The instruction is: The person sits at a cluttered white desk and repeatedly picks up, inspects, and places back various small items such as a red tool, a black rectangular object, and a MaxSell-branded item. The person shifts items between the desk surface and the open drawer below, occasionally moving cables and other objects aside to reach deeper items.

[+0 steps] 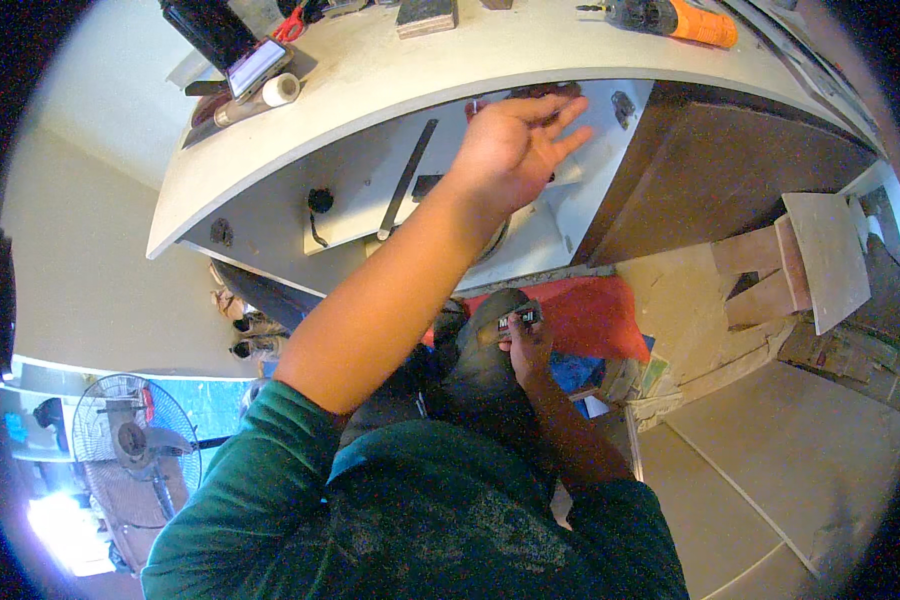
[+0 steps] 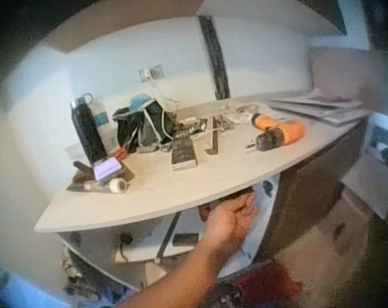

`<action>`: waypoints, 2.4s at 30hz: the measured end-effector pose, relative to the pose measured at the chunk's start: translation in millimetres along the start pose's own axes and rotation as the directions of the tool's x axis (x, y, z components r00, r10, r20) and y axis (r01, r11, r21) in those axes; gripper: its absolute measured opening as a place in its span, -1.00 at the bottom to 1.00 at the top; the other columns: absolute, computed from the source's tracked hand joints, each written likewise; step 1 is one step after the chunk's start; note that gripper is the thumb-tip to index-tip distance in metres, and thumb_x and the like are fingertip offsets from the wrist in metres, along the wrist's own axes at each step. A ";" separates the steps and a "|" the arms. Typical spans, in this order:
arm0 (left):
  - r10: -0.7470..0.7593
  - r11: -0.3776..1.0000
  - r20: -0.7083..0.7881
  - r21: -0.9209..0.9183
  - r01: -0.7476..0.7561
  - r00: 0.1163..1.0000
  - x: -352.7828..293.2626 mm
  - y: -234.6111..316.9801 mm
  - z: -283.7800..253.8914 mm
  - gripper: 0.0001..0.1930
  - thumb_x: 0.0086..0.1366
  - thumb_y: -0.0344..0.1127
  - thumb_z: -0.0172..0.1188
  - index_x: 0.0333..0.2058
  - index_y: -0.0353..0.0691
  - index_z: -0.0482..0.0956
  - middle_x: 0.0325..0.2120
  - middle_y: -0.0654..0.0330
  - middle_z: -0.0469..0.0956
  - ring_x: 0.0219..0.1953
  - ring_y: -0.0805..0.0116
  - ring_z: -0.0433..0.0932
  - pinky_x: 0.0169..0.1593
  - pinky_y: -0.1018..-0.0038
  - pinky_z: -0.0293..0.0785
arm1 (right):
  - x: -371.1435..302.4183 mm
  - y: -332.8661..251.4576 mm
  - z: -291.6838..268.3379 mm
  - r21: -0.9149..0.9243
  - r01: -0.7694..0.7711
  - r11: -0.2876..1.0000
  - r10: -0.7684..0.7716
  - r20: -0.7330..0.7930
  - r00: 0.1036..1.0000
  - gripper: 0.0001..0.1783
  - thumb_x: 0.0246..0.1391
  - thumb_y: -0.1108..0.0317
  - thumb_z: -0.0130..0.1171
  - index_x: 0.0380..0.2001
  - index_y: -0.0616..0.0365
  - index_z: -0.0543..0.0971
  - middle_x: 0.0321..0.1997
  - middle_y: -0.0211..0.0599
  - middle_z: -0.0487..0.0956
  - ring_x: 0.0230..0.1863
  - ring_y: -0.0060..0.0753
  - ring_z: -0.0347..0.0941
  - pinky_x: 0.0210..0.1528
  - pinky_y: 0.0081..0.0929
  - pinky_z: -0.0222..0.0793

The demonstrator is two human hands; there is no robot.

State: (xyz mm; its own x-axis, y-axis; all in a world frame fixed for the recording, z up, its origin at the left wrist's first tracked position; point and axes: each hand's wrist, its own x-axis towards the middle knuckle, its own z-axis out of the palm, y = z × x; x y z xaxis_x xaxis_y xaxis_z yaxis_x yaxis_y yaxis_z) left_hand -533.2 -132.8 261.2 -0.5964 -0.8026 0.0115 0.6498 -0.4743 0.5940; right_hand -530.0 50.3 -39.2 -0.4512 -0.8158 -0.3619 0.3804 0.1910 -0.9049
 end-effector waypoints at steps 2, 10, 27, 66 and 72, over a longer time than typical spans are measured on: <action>0.033 0.999 -0.047 -0.023 -0.034 0.998 -10.5 9.4 -9.9 -0.70 0.29 -0.51 -0.02 -0.01 -0.47 0.33 0.01 -0.04 0.39 0.16 0.02 0.35 0.22 -0.03 0.26 | -1.9 -2.1 2.9 0.020 0.009 1.000 -0.009 -0.031 0.999 -0.73 0.15 0.21 0.18 -0.19 0.17 0.50 -0.38 -0.36 0.56 -0.50 -0.52 0.51 -0.60 -0.56 0.51; 0.149 0.984 -0.083 -0.090 -0.156 0.985 -48.6 37.9 -35.8 -0.79 0.25 -0.50 0.00 -0.15 -0.45 0.41 -0.08 -0.11 0.48 0.13 -0.04 0.38 0.20 0.00 0.30 | -0.6 1.5 0.8 -0.005 0.007 1.000 -0.007 -0.004 1.000 -0.73 0.13 0.21 0.19 -0.24 0.19 0.51 -0.41 -0.34 0.56 -0.52 -0.50 0.51 -0.61 -0.56 0.52; 0.158 0.972 -0.098 -0.161 -0.173 0.983 -39.1 9.2 6.2 -0.85 0.21 -0.55 0.03 -0.23 -0.42 0.34 -0.12 0.03 0.36 0.21 0.07 0.21 0.31 -0.08 0.07 | -3.8 -6.4 0.3 0.047 -0.056 0.997 0.054 0.038 0.998 -0.77 0.14 0.21 0.16 -0.30 0.17 0.52 -0.40 -0.35 0.55 -0.51 -0.53 0.48 -0.57 -0.58 0.48; 0.030 0.963 -0.033 -0.266 -0.038 0.999 1.1 -14.3 28.7 -0.57 0.24 -0.56 -0.05 0.10 -0.39 0.18 0.16 0.01 0.18 0.32 0.14 0.07 0.35 -0.04 -0.05 | -11.5 -15.3 -0.7 0.031 -0.015 0.999 0.015 0.015 1.000 -0.75 0.17 0.21 0.14 -0.33 0.20 0.53 -0.43 -0.36 0.54 -0.50 -0.49 0.49 -0.54 -0.54 0.50; -0.008 0.977 0.045 -0.211 0.018 0.999 22.2 -32.1 43.1 -0.59 0.25 -0.55 -0.06 0.09 -0.37 0.20 0.14 0.02 0.20 0.30 0.13 0.11 0.32 -0.03 -0.02 | -3.9 -6.2 -7.4 0.018 0.018 1.000 -0.019 0.048 0.999 -0.72 0.17 0.19 0.14 -0.28 0.22 0.54 -0.40 -0.32 0.55 -0.52 -0.46 0.49 -0.57 -0.53 0.51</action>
State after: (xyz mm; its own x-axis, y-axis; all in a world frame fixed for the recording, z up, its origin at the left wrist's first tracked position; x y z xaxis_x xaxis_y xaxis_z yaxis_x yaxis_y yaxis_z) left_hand -587.6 -119.8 277.1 -0.6225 -0.7814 0.0429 0.7238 -0.5540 0.4113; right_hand -536.5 56.3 -33.9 -0.4190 -0.8447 -0.3331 0.3864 0.1661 -0.9072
